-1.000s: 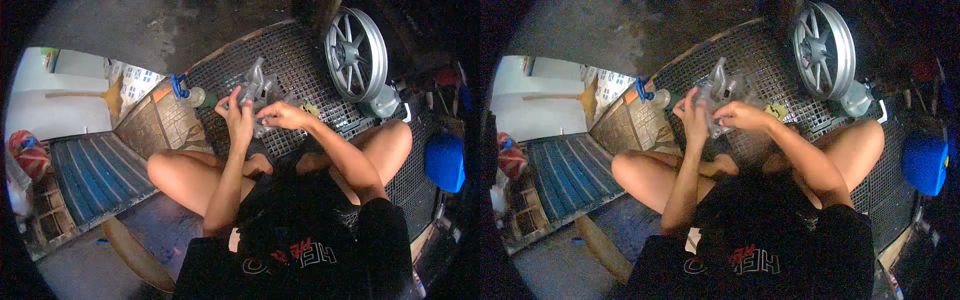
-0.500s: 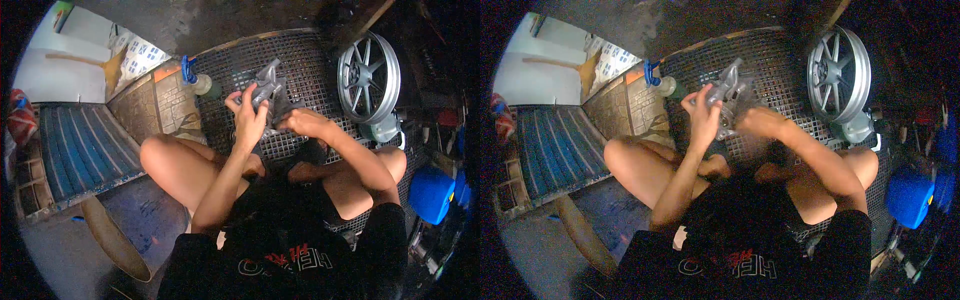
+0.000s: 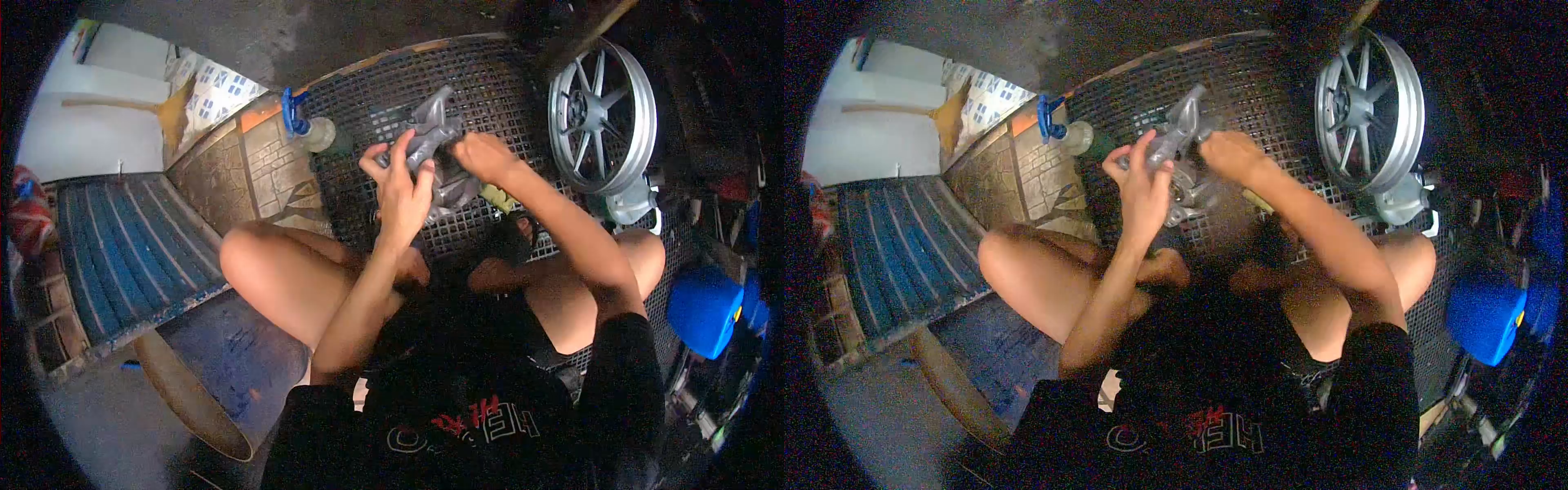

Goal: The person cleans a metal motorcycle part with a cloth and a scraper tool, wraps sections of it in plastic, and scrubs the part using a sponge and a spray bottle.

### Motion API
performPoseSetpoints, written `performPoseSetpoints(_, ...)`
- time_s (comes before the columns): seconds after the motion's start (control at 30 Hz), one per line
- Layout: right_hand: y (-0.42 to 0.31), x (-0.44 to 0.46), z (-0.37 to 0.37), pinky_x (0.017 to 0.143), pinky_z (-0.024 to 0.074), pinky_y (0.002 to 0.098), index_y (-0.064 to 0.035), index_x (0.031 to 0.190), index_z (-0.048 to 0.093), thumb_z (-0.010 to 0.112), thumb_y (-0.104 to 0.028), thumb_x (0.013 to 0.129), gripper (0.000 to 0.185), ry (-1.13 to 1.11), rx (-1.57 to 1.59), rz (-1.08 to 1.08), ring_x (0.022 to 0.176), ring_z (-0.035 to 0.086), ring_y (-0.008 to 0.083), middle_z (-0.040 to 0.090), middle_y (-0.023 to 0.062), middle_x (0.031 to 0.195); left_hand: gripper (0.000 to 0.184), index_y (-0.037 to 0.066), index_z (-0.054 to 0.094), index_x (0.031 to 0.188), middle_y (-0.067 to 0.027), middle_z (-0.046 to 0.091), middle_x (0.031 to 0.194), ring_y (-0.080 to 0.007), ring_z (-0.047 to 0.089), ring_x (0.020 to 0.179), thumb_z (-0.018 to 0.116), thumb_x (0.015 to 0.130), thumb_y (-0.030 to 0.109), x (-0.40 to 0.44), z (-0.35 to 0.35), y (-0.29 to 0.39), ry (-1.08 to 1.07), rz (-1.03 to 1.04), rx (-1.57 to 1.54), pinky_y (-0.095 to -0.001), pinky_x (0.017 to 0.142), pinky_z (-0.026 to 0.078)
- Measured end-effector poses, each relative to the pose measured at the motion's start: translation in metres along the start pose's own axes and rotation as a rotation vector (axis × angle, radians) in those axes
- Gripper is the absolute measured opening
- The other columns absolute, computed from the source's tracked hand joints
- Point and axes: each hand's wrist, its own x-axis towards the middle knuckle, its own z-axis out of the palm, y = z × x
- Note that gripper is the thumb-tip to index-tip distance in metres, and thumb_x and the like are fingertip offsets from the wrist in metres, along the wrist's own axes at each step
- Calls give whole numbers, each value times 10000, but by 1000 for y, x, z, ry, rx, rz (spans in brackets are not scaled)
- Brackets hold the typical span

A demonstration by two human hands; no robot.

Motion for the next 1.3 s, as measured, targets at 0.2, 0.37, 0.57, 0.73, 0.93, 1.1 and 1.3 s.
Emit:
performPoseSetpoints(0.2, -12, 22, 27, 762, 552, 487, -36, 796, 699, 452, -215, 892, 320, 85, -49, 175, 820, 698, 374, 699, 213, 857, 497, 113, 491, 1356, -241, 291, 1281, -366, 281, 1257, 616, 874, 109, 0, 2, 2, 2, 3, 15, -424, 1052, 337)
performPoseSetpoints(0.37, -22, 13, 42, 763, 555, 473, -43, 806, 707, 447, -213, 899, 325, 7, -98, 21, 810, 701, 357, 700, 203, 839, 481, 90, 497, 1346, -248, 326, 1250, -365, 275, 1251, 597, 877, 125, 1, 4, -1, 15, 49, 36, -431, 1078, 288)
performPoseSetpoints(0.57, -50, -11, 35, 758, 548, 497, -17, 730, 695, 449, -201, 874, 340, 37, 61, 94, 809, 687, 403, 679, 248, 823, 479, 102, 509, 1347, -237, 305, 1262, -362, 295, 1232, 586, 878, 160, 2, 4, 4, 21, -26, -23, -427, 1079, 285)
performPoseSetpoints(0.73, -58, -20, 33, 778, 537, 522, 1, 753, 684, 440, -176, 877, 327, 97, 145, 156, 841, 668, 449, 663, 292, 853, 455, 108, 523, 1338, -228, 299, 1269, -352, 310, 1218, 568, 888, 147, 2, 7, 2, 46, -22, -1, -409, 1067, 300)
performPoseSetpoints(0.93, -67, -16, 35, 805, 524, 549, 30, 835, 682, 477, -152, 858, 275, 208, 385, 351, 882, 654, 475, 656, 306, 928, 424, 104, 540, 1320, -222, 299, 1266, -352, 349, 1197, 580, 898, 123, 2, 7, 1, 45, -18, -5, -412, 1005, 374)
performPoseSetpoints(1.1, -72, -14, 41, 768, 530, 537, 64, 845, 660, 542, -26, 762, 170, 164, 339, 312, 866, 653, 472, 644, 325, 886, 411, 106, 545, 1320, -211, 296, 1257, -336, 366, 1172, 560, 910, 106, 1, 6, 0, 58, 6, 0, -402, 963, 412)
performPoseSetpoints(1.3, -76, -14, 41, 741, 547, 515, 45, 792, 676, 559, -35, 763, 145, 131, 312, 267, 836, 672, 455, 657, 307, 833, 405, 95, 547, 1319, -211, 299, 1253, -337, 359, 1169, 537, 916, 127, 1, 6, -4, 55, -33, -1, -417, 1007, 357)
